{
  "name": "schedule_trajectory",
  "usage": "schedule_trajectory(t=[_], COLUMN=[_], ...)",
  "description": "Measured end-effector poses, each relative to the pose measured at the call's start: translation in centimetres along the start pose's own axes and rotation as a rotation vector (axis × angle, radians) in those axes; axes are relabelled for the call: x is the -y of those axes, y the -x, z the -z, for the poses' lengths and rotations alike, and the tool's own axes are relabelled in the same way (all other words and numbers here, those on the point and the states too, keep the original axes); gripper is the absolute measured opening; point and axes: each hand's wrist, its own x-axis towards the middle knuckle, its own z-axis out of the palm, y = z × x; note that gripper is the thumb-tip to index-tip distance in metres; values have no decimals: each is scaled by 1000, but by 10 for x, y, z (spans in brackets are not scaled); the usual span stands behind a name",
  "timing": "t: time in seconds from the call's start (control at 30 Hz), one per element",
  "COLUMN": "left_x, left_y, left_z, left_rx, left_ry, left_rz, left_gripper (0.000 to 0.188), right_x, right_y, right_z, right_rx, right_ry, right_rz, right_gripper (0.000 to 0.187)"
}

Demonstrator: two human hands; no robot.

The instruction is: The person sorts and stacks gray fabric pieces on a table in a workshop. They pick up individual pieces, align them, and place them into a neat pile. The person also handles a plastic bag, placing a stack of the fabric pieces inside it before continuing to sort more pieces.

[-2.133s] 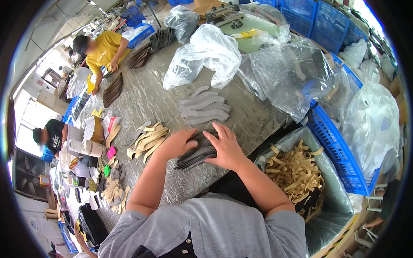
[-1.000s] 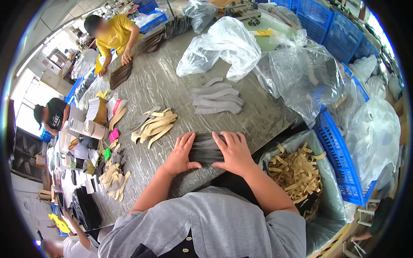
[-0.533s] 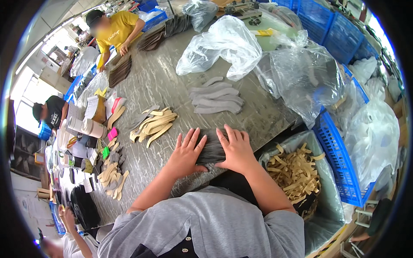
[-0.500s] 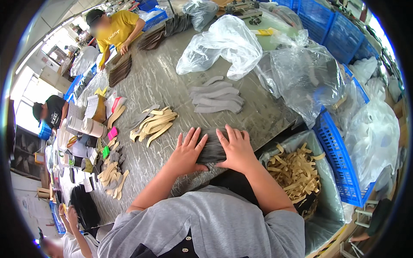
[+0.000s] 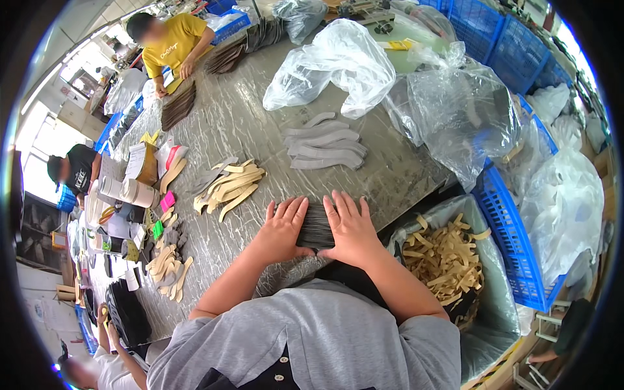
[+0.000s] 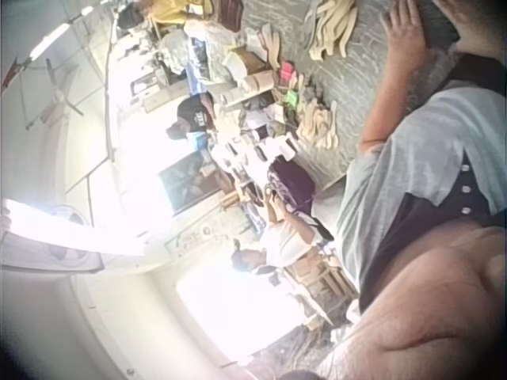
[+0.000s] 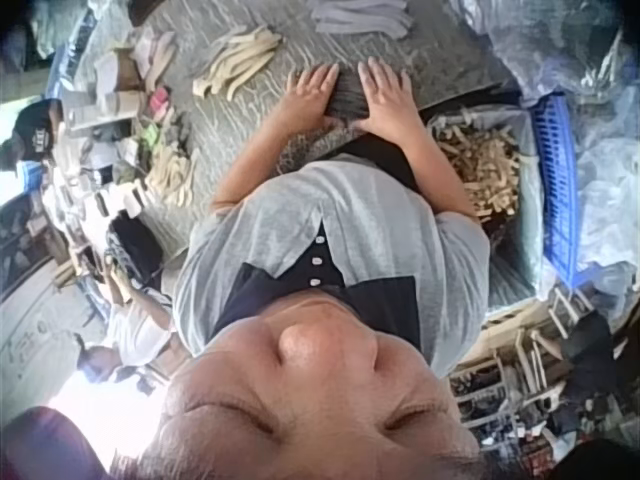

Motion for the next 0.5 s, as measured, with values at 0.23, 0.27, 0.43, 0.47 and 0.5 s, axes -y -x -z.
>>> schedule_trajectory(t=[0.23, 0.27, 0.43, 0.47, 0.5], left_x=[27, 29, 27, 27, 28], left_y=[1, 1, -6, -9, -12], left_z=[-13, -19, -31, -28, -29], left_rx=[-152, -167, -268, -289, -295], left_ry=[265, 293, 245, 211, 253], left_rz=[79, 77, 14, 0, 18], left_gripper=[110, 110, 109, 109, 107], right_x=[-16, -14, -10, -12, -14], right_y=[-9, -11, -20, -23, -24], right_z=[-10, -10, -10, -13, -15], right_rx=[9, -10, -89, -103, -129], right_ry=[-180, -154, -61, -44, -28], right_rz=[-9, -3, -3, -10, 5], right_gripper=[94, 93, 97, 99, 99])
